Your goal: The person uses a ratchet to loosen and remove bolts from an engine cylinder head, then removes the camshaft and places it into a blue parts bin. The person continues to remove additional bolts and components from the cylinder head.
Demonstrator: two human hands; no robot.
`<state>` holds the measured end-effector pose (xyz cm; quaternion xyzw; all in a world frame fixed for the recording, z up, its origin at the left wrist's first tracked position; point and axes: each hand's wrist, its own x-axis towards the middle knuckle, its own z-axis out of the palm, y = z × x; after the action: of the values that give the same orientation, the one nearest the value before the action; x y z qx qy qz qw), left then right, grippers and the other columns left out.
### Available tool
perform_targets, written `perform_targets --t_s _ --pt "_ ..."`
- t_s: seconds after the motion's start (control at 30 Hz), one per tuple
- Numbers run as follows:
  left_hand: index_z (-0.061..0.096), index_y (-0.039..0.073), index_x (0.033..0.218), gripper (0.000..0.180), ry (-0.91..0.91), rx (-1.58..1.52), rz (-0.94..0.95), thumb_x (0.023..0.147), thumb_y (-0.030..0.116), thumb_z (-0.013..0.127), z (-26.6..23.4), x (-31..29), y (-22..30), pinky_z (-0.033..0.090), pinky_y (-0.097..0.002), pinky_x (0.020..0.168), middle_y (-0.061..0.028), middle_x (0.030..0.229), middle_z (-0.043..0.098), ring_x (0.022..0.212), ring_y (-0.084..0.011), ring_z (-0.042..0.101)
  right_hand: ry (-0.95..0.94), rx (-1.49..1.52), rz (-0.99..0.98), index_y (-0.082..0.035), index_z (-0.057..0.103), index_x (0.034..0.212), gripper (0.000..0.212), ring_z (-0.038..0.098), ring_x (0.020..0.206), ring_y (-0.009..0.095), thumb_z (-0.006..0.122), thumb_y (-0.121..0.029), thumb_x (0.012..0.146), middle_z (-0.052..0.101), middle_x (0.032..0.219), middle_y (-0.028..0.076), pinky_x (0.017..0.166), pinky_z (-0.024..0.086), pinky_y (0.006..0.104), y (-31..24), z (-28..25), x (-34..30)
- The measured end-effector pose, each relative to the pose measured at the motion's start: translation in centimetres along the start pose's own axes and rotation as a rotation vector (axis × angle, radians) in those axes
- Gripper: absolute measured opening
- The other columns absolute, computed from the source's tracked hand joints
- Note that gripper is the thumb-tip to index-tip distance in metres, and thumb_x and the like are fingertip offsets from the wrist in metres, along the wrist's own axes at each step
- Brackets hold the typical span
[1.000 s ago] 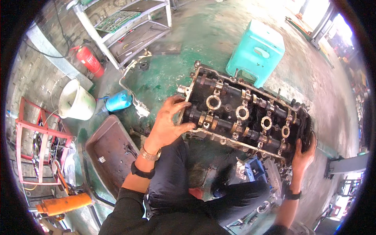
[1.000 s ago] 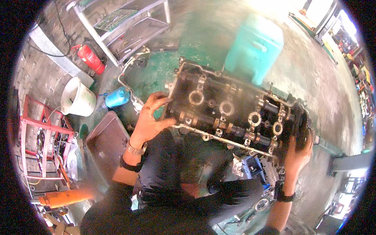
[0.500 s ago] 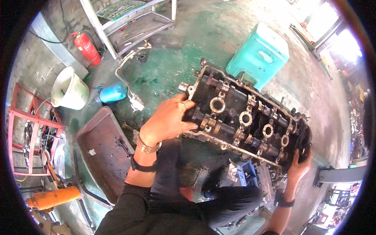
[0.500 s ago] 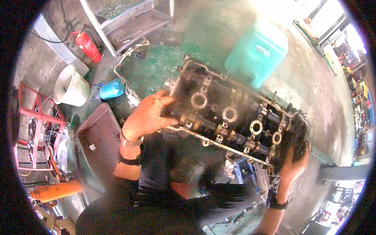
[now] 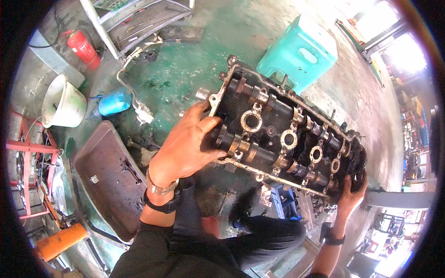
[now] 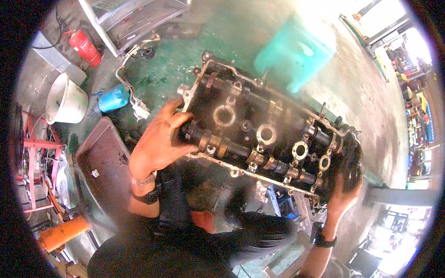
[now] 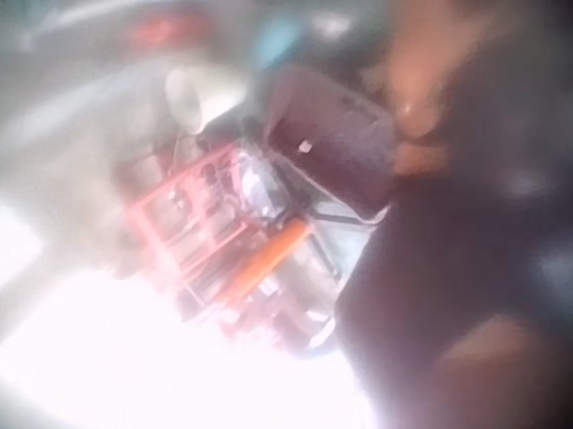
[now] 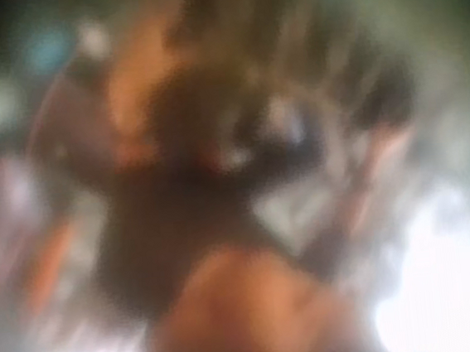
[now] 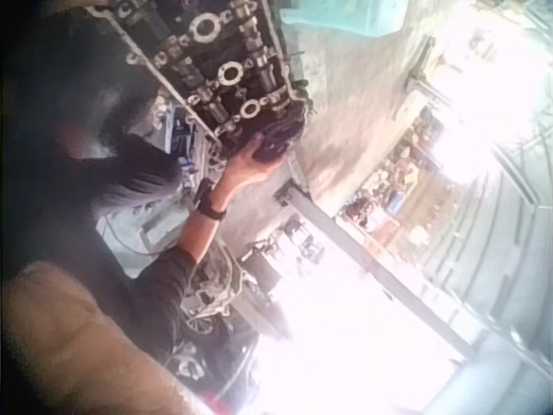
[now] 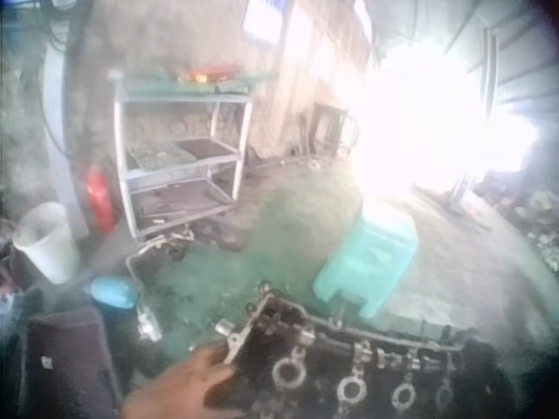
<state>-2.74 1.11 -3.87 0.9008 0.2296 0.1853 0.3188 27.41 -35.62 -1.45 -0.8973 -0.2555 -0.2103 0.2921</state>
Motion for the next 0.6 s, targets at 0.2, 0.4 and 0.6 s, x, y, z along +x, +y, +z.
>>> perform_targets --t_s 0.2,0.4,0.6 --pt "0.059 0.010 0.130 0.080 -0.040 -0.185 0.053 0.061 0.037 0.090 0.3 0.5 -1.8 0.039 -0.0460 0.107 -0.0274 0.137 0.044 0.127 -0.0461 0.046 -0.068 0.109 0.135 0.007 0.049 0.136 0.062 0.058 0.113 0.026 0.076 -0.022 0.088 0.061 0.128 0.020 0.103 0.042 0.0367 0.1 -0.1 0.3" --pt "0.061 0.006 0.125 0.081 0.007 -0.214 0.069 0.058 0.040 0.091 0.7 0.5 -1.7 0.041 -0.0455 0.104 -0.0269 0.134 0.044 0.122 -0.0455 0.049 -0.040 0.026 0.096 0.008 0.049 0.135 0.064 0.058 0.112 0.025 0.077 -0.025 0.087 0.061 0.127 0.020 0.101 0.044 0.0360 0.8 0.2 0.2" --pt "0.062 -0.001 0.120 0.077 0.009 -0.244 0.058 0.062 0.042 0.090 0.4 0.7 -1.5 0.041 -0.0460 0.104 -0.0289 0.133 0.044 0.122 -0.0462 0.048 -0.016 0.007 0.028 0.008 0.050 0.134 0.061 0.059 0.109 0.024 0.076 -0.023 0.088 0.063 0.123 0.020 0.100 0.045 0.0358 1.1 0.3 0.3"
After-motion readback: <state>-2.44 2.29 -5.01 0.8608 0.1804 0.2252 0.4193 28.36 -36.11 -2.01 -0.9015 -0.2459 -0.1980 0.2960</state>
